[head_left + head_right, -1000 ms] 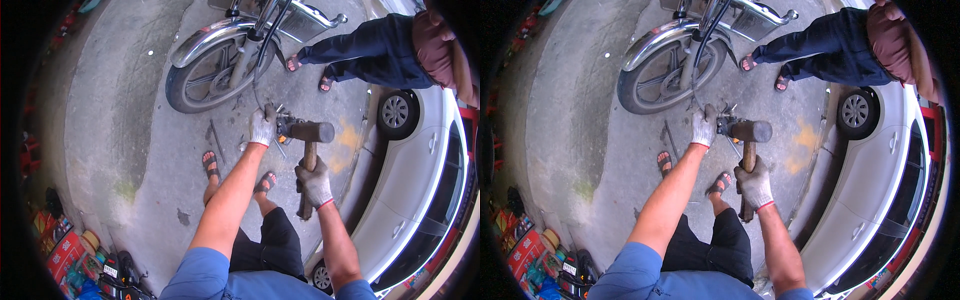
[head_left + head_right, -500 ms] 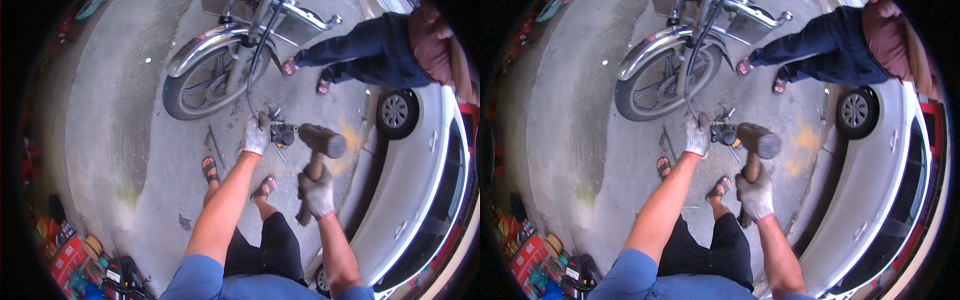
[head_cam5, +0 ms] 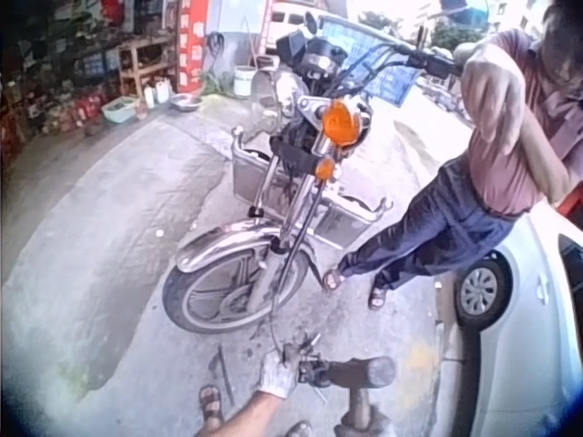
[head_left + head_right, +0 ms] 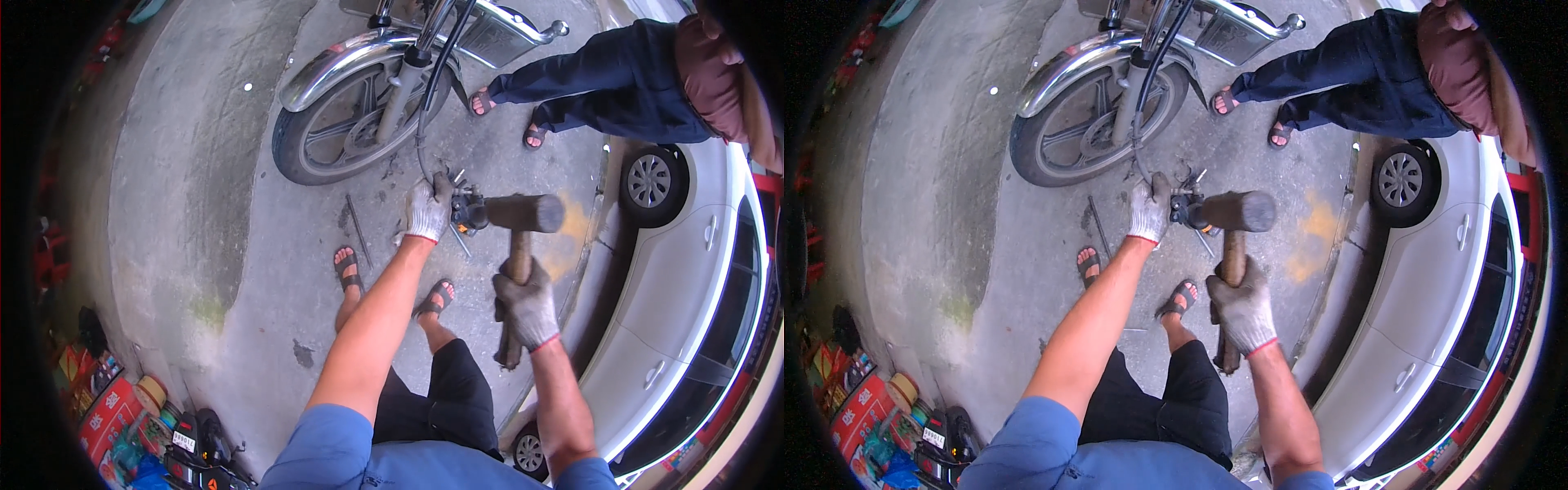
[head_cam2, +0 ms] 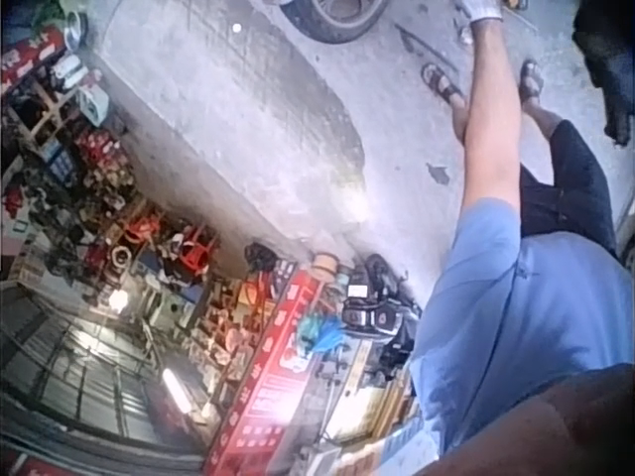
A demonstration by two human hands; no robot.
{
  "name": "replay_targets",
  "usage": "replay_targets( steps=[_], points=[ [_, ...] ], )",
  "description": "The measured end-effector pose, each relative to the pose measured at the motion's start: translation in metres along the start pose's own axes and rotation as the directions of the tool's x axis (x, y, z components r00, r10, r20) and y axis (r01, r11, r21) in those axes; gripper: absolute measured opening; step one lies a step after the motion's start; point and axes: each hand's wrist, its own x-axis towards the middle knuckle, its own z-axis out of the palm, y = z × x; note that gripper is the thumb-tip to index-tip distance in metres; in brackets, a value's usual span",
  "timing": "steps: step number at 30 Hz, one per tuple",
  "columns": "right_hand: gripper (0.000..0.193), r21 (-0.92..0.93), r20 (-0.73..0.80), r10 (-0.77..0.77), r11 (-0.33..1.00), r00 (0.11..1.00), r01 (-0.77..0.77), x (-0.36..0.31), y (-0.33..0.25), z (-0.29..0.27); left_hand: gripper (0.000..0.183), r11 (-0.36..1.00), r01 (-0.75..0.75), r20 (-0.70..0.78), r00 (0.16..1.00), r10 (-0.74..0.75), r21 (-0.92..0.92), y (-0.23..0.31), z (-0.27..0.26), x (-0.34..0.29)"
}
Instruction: The person removes a brake caliper from a motorcycle wheel using a metal bar and a hammer to strike it, then uses a screwdriver to pry and realign the components.
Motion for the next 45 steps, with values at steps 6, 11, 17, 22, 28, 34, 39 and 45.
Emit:
replay_targets(
  steps=[6, 11, 17, 22, 28, 34, 39, 45],
  points=[
    [0.015, 0.158, -0.264, -0.263, 0.937, 0.928, 0.311, -0.056, -0.055, -0.035, 0.05, 0.997, -0.008, 0.006, 1.0, 0.008, 0.075, 0.006, -0.003, 0.001],
    [0.019, 0.048, -0.01, 0.006, 0.999, 1.0, -0.006, 0.01, 0.034, 0.006, 0.051, 0.986, 0.022, 0.031, 0.999, -0.028, 0.168, 0.002, 0.014, -0.004],
    [0.017, 0.202, -0.114, 0.019, 0.979, 0.993, 0.004, -0.012, 0.003, -0.006, 0.041, 0.984, -0.144, -0.083, 0.985, 0.153, 0.106, -0.015, 0.005, 0.003],
    [0.02, 0.1, -0.015, 0.022, 0.995, 1.0, -0.02, 0.006, 0.026, 0.01, 0.049, 0.981, -0.024, 0.022, 1.0, 0.02, 0.194, -0.002, 0.004, 0.005],
    [0.022, 0.02, -0.014, 0.015, 1.0, 1.0, -0.014, -0.009, -0.013, -0.01, 0.051, 0.987, -0.061, 0.011, 0.998, 0.06, 0.15, 0.006, -0.005, -0.001],
    [0.009, 0.199, -0.252, -0.212, 0.943, 0.944, 0.265, -0.059, -0.049, -0.026, 0.049, 0.989, -0.048, 0.018, 0.999, 0.046, 0.14, 0.007, -0.012, 0.001],
    [0.017, -0.059, -0.183, -0.247, 0.969, 0.952, 0.24, -0.021, 0.032, 0.006, 0.045, 0.993, 0.051, -0.033, 0.998, -0.047, 0.111, 0.022, -0.012, 0.004],
    [0.018, 0.269, -0.04, 0.118, 0.958, 0.992, -0.103, -0.03, 0.057, -0.028, 0.036, 0.976, -0.108, -0.066, 0.99, 0.122, 0.188, 0.021, -0.024, -0.001]
  ],
)
